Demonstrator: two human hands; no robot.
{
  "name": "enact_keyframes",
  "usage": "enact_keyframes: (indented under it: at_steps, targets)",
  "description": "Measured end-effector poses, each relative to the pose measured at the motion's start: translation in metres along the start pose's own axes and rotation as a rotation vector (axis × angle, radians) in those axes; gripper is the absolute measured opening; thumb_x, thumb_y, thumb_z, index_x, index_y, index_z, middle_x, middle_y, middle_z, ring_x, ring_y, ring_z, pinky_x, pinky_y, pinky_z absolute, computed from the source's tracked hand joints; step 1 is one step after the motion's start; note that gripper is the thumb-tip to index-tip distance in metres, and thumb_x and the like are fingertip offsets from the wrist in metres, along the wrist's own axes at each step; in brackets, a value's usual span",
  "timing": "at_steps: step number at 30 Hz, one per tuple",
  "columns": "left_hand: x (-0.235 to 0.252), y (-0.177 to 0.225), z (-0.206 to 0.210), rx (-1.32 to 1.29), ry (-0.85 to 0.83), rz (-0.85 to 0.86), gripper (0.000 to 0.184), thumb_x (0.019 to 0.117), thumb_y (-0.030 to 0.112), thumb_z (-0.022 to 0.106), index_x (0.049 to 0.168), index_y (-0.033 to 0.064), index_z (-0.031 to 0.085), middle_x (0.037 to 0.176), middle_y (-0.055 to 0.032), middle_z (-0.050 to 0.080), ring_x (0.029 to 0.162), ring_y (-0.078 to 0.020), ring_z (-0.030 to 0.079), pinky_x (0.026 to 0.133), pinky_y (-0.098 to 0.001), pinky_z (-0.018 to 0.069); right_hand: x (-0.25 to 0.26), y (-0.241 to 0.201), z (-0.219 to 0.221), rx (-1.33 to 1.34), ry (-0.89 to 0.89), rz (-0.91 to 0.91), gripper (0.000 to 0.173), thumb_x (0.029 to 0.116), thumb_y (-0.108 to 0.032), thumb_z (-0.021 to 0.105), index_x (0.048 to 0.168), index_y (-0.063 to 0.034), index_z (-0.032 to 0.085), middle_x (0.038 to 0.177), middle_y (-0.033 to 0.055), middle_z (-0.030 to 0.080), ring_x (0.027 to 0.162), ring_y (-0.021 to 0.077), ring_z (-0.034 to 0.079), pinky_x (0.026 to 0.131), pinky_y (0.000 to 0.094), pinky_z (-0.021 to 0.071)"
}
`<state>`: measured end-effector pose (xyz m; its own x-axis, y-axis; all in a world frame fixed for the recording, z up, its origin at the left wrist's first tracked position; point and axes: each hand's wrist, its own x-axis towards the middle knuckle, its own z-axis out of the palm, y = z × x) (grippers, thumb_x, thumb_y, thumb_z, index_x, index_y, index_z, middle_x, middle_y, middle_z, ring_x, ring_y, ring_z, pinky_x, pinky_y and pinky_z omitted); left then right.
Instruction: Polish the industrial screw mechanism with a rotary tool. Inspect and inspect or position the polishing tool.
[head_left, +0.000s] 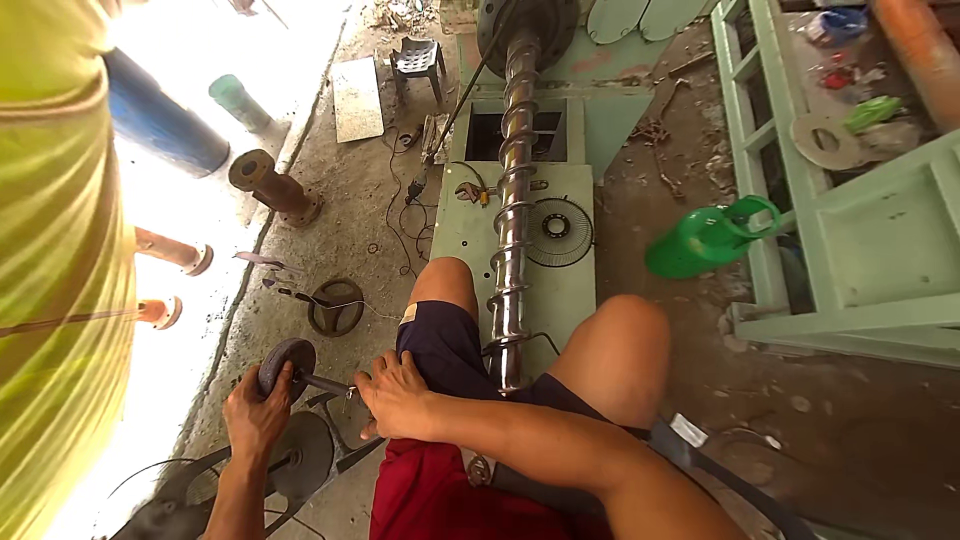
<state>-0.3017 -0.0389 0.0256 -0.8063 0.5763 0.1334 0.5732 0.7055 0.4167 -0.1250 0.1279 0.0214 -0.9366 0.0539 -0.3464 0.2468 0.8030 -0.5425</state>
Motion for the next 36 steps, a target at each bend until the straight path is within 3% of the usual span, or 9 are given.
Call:
enact_keyframes:
  at_steps: [3,5,7,11,15,17,20,26,36]
  targets:
    - [-0.002,-0.001,0.001,-0.012,0.006,-0.01,0.043,0.0995,0.039,0.061,0.102,-0.0036,0.068,0.084,-0.0199,0.068,0.078,-0.0314,0.067,0.074,-0.0563,0.0509,0.002,0.01,-0.005,0.037,-0.096,-0.04,0.08,0.0878,-0.066,0.068,0.14,-0.0069,0.056,0.131,0.0226,0.062,0.13,0.0437,0.051,0.105,0.0647,0.0385]
    - [-0.002,0.0,0.001,-0.01,0.005,-0.016,0.043,0.0992,0.039,0.061,0.101,-0.0033,0.069,0.083,-0.0196,0.068,0.078,-0.031,0.067,0.074,-0.0562,0.0507,0.003,0.01,-0.008,0.072,-0.144,-0.062,0.058,0.0954,-0.054,0.064,0.129,-0.0064,0.061,0.118,0.0177,0.068,0.123,0.0405,0.057,0.102,0.064,0.0401]
    - [-0.001,0.0,0.001,-0.007,0.003,-0.016,0.042,0.099,0.039,0.062,0.101,-0.0028,0.069,0.083,-0.0191,0.068,0.078,-0.0307,0.067,0.074,-0.0563,0.0507,0.002,0.007,-0.009,0.075,-0.141,-0.054,0.052,0.0944,-0.042,0.067,0.132,-0.0077,0.059,0.117,0.0173,0.069,0.122,0.0406,0.058,0.101,0.0637,0.0407]
    - [0.003,0.001,0.0,0.024,-0.028,-0.02,0.043,0.0987,0.04,0.062,0.098,-0.002,0.068,0.08,-0.0185,0.066,0.077,-0.0327,0.066,0.073,-0.0575,0.0493,0.0,-0.004,0.004,0.001,0.017,0.027,0.085,0.0778,-0.033,0.085,0.15,-0.0137,0.044,0.133,0.0254,0.058,0.131,0.0466,0.049,0.102,0.0644,0.0412]
    - [0.014,-0.004,-0.006,-0.026,-0.152,-0.071,0.054,0.0972,0.054,0.057,0.101,0.0016,0.069,0.083,-0.0149,0.066,0.078,-0.0275,0.065,0.073,-0.0546,0.0506,0.001,0.005,0.006,-0.032,0.014,0.007,0.089,0.0803,-0.059,0.08,0.148,-0.0097,0.049,0.139,0.0244,0.054,0.134,0.0442,0.047,0.106,0.0634,0.0392]
    - [0.022,-0.013,-0.013,-0.222,-0.226,-0.197,0.058,0.1051,0.057,0.045,0.103,0.0047,0.07,0.087,-0.008,0.067,0.08,-0.0164,0.065,0.076,-0.0438,0.0549,0.001,0.007,0.005,-0.022,-0.006,0.004,0.088,0.0829,-0.061,0.077,0.146,-0.007,0.05,0.139,0.025,0.054,0.133,0.0443,0.048,0.107,0.0637,0.0384]
    - [0.04,-0.02,-0.021,-0.536,-0.321,-0.44,0.071,0.1102,0.055,0.02,0.111,0.0034,0.069,0.096,-0.0075,0.074,0.088,-0.0175,0.071,0.082,-0.0434,0.0598,-0.001,0.01,0.004,-0.007,-0.002,-0.001,0.083,0.0848,-0.06,0.075,0.142,-0.0034,0.053,0.137,0.0259,0.055,0.132,0.0447,0.048,0.107,0.0641,0.0375]
    - [0.053,-0.045,-0.023,-0.697,-0.525,-0.395,0.022,0.099,0.008,0.049,0.106,0.005,0.069,0.093,-0.0032,0.075,0.083,-0.0119,0.072,0.078,-0.033,0.062,0.002,0.013,0.007,-0.024,-0.011,-0.013,0.082,0.0854,-0.063,0.072,0.137,-0.0013,0.057,0.135,0.0253,0.057,0.13,0.0441,0.049,0.107,0.064,0.0364]
    - [0.058,-0.053,-0.007,-0.593,-0.557,-0.341,0.019,0.0963,0.019,0.056,0.104,0.0085,0.07,0.088,0.001,0.074,0.079,-0.0072,0.071,0.075,-0.0288,0.0611,0.003,0.016,0.006,-0.03,-0.017,-0.022,0.082,0.0856,-0.064,0.071,0.137,-0.0017,0.058,0.135,0.0243,0.058,0.131,0.0432,0.049,0.107,0.0643,0.0359]
